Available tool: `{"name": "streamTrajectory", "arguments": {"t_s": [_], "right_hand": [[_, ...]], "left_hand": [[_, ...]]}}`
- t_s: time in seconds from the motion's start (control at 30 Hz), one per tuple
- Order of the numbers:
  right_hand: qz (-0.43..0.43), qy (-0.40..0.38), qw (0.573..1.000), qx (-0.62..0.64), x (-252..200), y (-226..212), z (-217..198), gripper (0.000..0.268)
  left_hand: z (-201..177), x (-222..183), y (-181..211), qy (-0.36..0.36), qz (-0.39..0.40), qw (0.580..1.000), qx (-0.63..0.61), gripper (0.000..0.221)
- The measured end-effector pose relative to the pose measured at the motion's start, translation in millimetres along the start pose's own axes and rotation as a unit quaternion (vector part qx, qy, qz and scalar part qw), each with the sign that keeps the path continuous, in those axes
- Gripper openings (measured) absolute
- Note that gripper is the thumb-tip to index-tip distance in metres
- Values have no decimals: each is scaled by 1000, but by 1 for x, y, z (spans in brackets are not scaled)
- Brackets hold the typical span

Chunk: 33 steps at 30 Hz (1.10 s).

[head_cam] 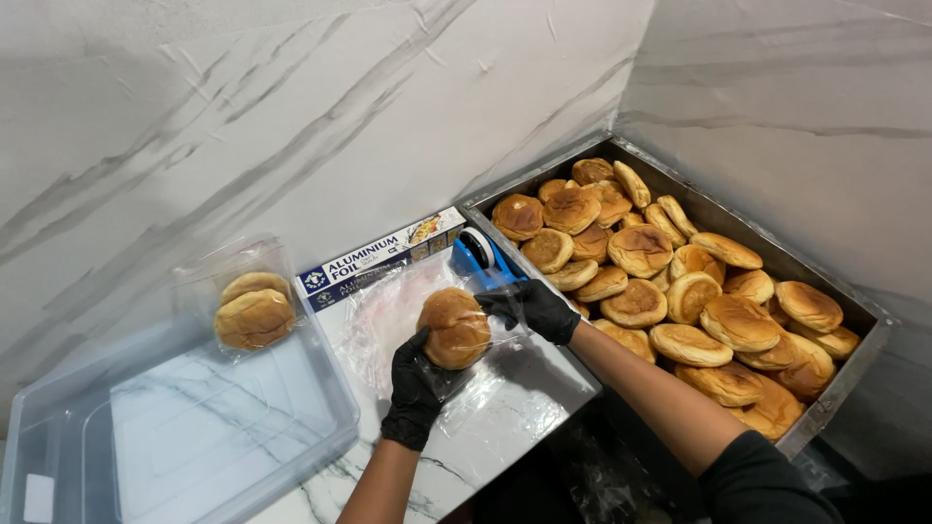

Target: Packaging individual bread buns into plastic bags and sealing them with a tape dispenser.

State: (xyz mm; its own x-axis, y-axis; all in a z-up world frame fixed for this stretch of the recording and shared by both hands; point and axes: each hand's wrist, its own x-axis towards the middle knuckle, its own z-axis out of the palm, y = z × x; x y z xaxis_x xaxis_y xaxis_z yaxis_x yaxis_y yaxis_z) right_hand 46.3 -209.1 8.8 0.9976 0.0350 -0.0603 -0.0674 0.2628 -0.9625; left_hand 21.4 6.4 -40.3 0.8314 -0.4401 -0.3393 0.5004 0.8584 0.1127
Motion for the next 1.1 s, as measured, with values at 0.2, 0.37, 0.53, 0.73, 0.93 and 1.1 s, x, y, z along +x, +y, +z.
{"name": "streamTrajectory", "arguments": {"t_s": [0.2,0.37,0.53,0.73,0.93,1.1], "right_hand": [[151,-9,972,179,12,14,-12,25],[0,-87,996,31,-4,-1,-3,40],[33,-55,985,163,11,27,-15,26],[63,-25,972,227,13,36,-26,18],[-4,-26,995,95,15,39,-21,18],[-53,-20,998,-6,11,40,-24,18]], "left_hand": [[60,-42,-5,27,29,999,-6,32],[95,-69,-9,89,126,952,264,45],[95,-64,-12,115,192,904,363,58],[48,-25,-4,18,142,962,231,54],[59,-46,-5,18,185,919,348,54],[44,-30,4,11,120,946,299,53]]}}
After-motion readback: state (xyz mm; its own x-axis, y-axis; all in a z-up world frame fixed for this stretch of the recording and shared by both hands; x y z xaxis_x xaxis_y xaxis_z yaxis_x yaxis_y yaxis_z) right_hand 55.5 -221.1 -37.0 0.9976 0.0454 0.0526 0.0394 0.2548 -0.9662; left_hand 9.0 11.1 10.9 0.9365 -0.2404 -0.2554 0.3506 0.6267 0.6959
